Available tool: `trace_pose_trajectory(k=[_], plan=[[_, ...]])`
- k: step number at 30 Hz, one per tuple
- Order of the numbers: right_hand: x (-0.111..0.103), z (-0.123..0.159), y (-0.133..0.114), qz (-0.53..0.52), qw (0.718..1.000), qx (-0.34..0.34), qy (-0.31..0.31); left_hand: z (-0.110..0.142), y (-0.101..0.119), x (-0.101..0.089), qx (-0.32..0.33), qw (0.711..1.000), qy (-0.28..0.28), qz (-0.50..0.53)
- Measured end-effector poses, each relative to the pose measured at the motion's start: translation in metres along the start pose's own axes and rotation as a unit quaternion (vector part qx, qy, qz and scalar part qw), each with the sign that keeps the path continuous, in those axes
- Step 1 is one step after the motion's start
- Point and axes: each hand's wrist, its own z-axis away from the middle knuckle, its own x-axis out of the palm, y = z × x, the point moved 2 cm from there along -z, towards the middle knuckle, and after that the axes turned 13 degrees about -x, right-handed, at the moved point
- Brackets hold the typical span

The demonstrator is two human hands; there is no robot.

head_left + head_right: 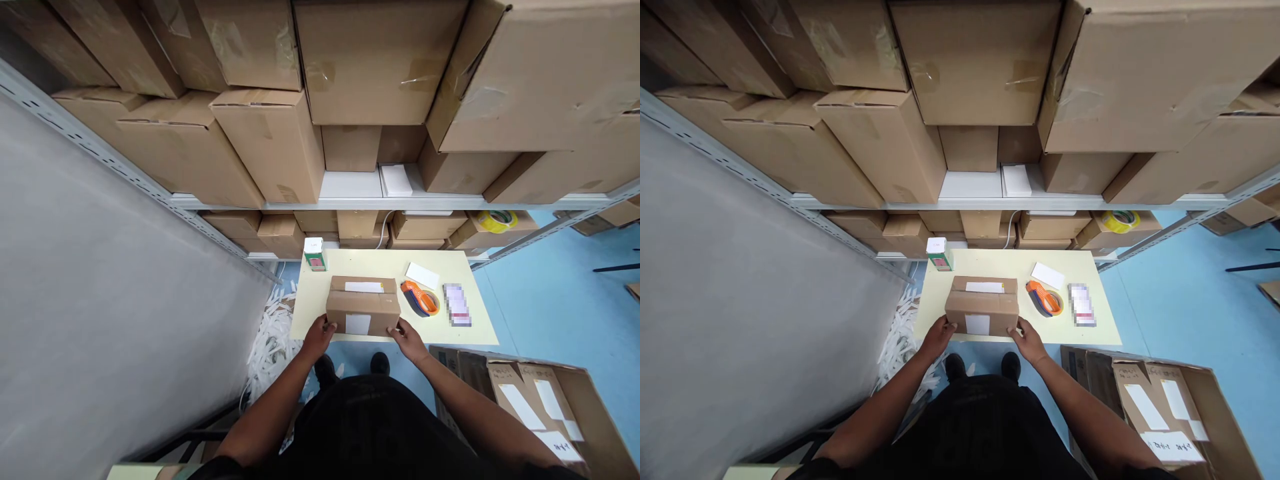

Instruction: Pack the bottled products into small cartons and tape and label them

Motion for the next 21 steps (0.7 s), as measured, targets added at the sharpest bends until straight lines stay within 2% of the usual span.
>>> trace_pose_trajectory(k=[4,7,10,12,14,15,17,19,21], plan=[[-0.019,0.0,-0.027,0.025,0.998,-0.012,0.061,0.01,0.011,-0.006,0.012,0.991,0.006,0.133],[-0.026,-0.013,-0.034,0.014,0.995,-0.022,0.093,0.005,0.015,-0.007,0.006,0.975,-0.004,0.22],[-0.023,-0.028,-0.023,-0.028,0.993,0.002,0.117,-0.007,0.009,-0.004,-0.041,0.947,-0.034,0.316],[-0.018,-0.033,-0.006,-0.093,0.987,0.052,0.118,-0.015,-0.002,0.0,-0.106,0.911,-0.071,0.393],[-0.012,-0.031,0.016,-0.144,0.978,0.107,0.105,-0.02,-0.018,0.004,-0.171,0.884,-0.081,0.427],[-0.01,-0.028,0.026,-0.144,0.977,0.122,0.095,-0.022,-0.025,0.005,-0.191,0.885,-0.072,0.419],[-0.008,-0.022,0.043,-0.085,0.987,0.111,0.074,-0.023,-0.037,0.006,-0.195,0.905,-0.059,0.373],[-0.007,-0.018,0.053,-0.007,0.996,0.074,0.048,-0.024,-0.039,0.007,-0.168,0.924,-0.068,0.335],[-0.006,-0.018,0.055,0.031,0.999,0.039,0.018,-0.025,-0.032,0.008,-0.126,0.928,-0.088,0.339]])
